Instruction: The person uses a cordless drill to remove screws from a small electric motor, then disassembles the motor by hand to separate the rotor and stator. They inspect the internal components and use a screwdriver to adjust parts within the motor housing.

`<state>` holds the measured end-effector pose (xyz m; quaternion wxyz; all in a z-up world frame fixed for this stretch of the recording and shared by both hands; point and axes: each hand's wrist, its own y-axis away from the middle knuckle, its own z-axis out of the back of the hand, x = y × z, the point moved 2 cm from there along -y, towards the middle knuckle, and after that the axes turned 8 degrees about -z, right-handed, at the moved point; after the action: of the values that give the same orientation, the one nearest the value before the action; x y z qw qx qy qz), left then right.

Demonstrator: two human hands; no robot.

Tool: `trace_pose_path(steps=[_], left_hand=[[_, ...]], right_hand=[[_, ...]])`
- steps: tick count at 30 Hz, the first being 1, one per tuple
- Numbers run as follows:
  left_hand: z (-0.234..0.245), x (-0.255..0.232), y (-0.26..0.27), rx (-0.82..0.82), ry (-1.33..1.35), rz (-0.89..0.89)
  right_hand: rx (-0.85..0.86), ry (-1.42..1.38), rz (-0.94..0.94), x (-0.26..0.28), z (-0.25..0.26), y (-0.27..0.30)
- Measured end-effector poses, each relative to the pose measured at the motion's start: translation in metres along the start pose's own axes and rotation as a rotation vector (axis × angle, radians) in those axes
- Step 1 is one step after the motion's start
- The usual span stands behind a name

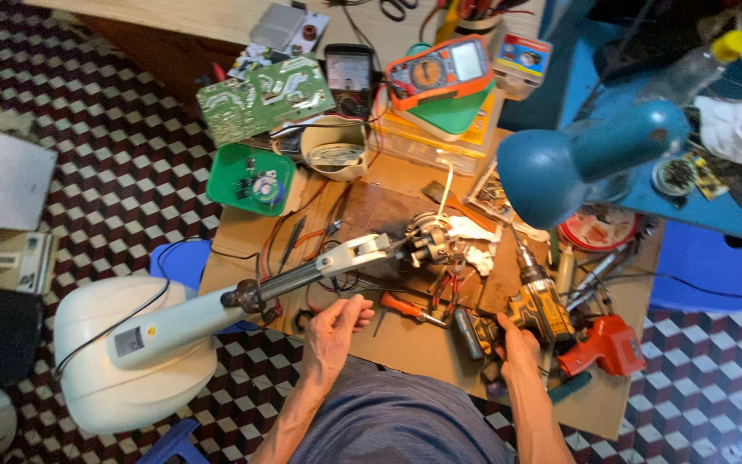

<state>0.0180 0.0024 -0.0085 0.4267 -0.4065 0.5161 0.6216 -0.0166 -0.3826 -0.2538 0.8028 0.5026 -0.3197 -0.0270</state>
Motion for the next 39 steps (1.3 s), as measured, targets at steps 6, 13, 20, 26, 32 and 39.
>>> trace_pose_path(steps=[6, 13, 20, 26, 32, 39], left_hand=[[-0.011, -0.038, 0.01, 0.022, -0.16, -0.049], [-0.025, -0.059, -0.009, 0.035, -0.137, -0.175], [-0.039, -0.069, -0.004, 0.087, -0.348, -0.356], [-0.054, -0.078, -0.014, 0.049, -0.396, -0.617], [-0.053, -0.076, -0.035, -0.022, -0.557, -0.824], [-0.06, -0.064, -0.104, 0.247, -0.706, -0.789]], right_hand=[[-0.034, -0.024, -0.13, 0.02, -0.005, -0.011], [0.112, -0.414, -0.012, 0.037, -0.008, 0.016], [0.187, -0.49, 0.155, 0.071, 0.024, 0.126], [0.114, -0.253, 0.493, 0.093, 0.083, 0.234], [0.211, -0.139, 0.435, 0.119, 0.071, 0.289], [0.148, 0.05, 0.72, 0.134, 0.042, 0.332]])
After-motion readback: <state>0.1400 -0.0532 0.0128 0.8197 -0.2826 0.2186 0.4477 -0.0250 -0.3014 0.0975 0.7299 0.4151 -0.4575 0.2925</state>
